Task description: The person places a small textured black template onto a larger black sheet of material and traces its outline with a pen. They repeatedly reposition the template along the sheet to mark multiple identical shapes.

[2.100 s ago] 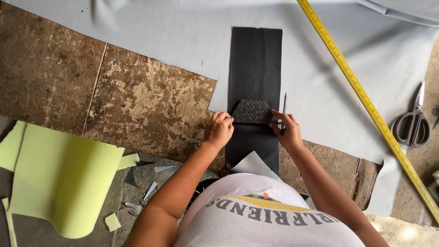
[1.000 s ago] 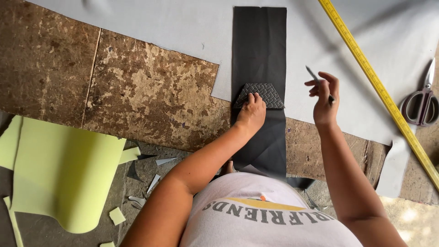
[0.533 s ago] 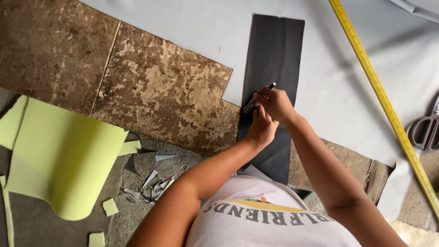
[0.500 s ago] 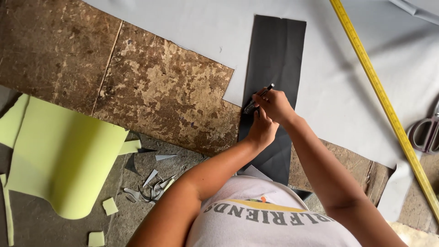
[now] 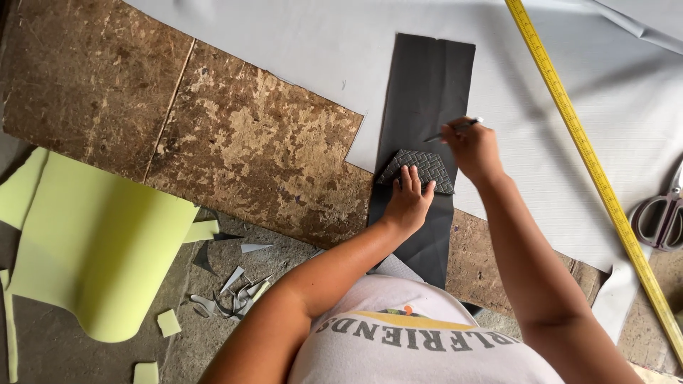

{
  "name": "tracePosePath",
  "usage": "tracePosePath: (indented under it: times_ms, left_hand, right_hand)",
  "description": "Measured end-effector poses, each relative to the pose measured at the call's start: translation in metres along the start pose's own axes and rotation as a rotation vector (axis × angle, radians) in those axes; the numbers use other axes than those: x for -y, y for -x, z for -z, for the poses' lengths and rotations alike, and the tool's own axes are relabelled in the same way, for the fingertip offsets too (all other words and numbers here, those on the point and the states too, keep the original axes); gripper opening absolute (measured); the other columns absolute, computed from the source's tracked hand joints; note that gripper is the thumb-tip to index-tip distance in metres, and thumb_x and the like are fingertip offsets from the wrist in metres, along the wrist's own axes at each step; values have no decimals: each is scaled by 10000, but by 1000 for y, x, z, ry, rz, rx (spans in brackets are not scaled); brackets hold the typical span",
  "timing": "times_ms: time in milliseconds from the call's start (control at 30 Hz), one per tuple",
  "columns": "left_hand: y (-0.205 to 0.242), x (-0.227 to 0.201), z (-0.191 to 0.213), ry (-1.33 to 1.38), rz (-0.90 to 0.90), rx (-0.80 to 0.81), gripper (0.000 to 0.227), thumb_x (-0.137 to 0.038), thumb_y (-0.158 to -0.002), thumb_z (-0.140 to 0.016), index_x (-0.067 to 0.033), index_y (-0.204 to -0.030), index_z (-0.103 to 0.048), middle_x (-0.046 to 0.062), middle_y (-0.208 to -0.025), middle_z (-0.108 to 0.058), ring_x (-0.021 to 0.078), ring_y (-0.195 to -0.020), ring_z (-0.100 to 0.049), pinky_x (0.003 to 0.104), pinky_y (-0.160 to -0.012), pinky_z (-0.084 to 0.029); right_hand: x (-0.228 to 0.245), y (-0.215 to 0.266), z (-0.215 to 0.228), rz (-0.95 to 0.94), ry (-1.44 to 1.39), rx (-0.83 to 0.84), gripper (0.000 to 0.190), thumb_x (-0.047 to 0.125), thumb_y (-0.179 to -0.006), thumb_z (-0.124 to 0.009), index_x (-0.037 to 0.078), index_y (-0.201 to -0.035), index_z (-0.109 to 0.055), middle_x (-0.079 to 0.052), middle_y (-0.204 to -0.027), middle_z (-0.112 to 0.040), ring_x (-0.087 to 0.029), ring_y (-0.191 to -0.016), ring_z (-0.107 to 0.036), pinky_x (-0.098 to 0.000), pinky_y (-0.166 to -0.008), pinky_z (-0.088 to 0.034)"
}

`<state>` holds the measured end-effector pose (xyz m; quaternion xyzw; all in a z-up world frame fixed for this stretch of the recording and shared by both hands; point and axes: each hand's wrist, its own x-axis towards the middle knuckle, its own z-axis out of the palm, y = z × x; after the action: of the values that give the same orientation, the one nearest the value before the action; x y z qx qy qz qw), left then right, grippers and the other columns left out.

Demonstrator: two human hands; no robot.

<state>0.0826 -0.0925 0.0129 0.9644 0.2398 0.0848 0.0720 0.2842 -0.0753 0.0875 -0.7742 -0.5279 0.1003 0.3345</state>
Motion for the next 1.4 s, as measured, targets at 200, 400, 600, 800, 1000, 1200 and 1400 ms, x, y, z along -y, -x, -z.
tracePosePath:
  times_ms: [200,400,600,800,1000,1200,1400]
  left_hand:
    - [-8,-2,14,-27,-1,316,518,-170,-1020,-438,-163,-1537,-462,409,-1515,-381,604,-1475,-271,630,-1065,-436]
    - [-12,-3,17,-41,-6,380,538,-138,-1032,-370,-156,-1569,-396,431,-1527,-320,628,-1473,-227,630,-1061,-417]
    - [-11,1,-8,2,-6,285,509,-138,-1022,-389,-156,-1523,-476,438,-1488,-368,643,-1436,-291,618,-997,-462]
    - [-42,54,35,164,116,111,900,-316,-852,-783,-247,-1610,-302,215,-1341,-498,427,-1282,-488,511,-929,-534]
    - [-53,65,-3,249,-26,141,1302,-371,-545,-993,-295,-1618,-258,64,-1159,-551,303,-1118,-556,467,-882,-573]
    - [67,15,48,289,-477,-376,107,-292,-942,-733,-218,-908,-665,-25,-820,-473,165,-715,-497,303,-565,-428]
    - [111,65,31,350,-453,-35,761,-578,-739,-760,-204,-1384,-609,99,-1317,-516,285,-1228,-507,407,-925,-443]
  right_hand:
    - [-20,48,28,-261,-34,-27,52,270,-990,-720,229,-989,-752,45,-770,-720,-184,-728,-682,-316,-709,-530]
    - [-3,62,18,-281,-103,-32,84,202,-974,-687,168,-957,-762,-50,-782,-738,-296,-757,-716,-404,-682,-548]
    - [14,107,45,-282,-9,69,98,177,-957,-690,116,-927,-761,-166,-791,-728,-402,-770,-710,-499,-679,-543]
    - [71,169,89,-551,-130,-62,207,261,-1142,-540,129,-1196,-690,-130,-879,-767,-279,-749,-717,-370,-723,-531]
    - [71,196,67,-434,-323,-283,180,122,-1178,-468,21,-1189,-617,-228,-1055,-745,-308,-851,-744,-372,-774,-580]
    - [76,218,56,-180,-68,-136,272,181,-971,-758,9,-1142,-636,-184,-1178,-732,-329,-965,-726,-422,-808,-608]
    - [83,256,7,-96,79,-91,592,371,-733,-887,41,-1153,-632,-183,-1266,-702,-390,-1026,-670,-481,-857,-562]
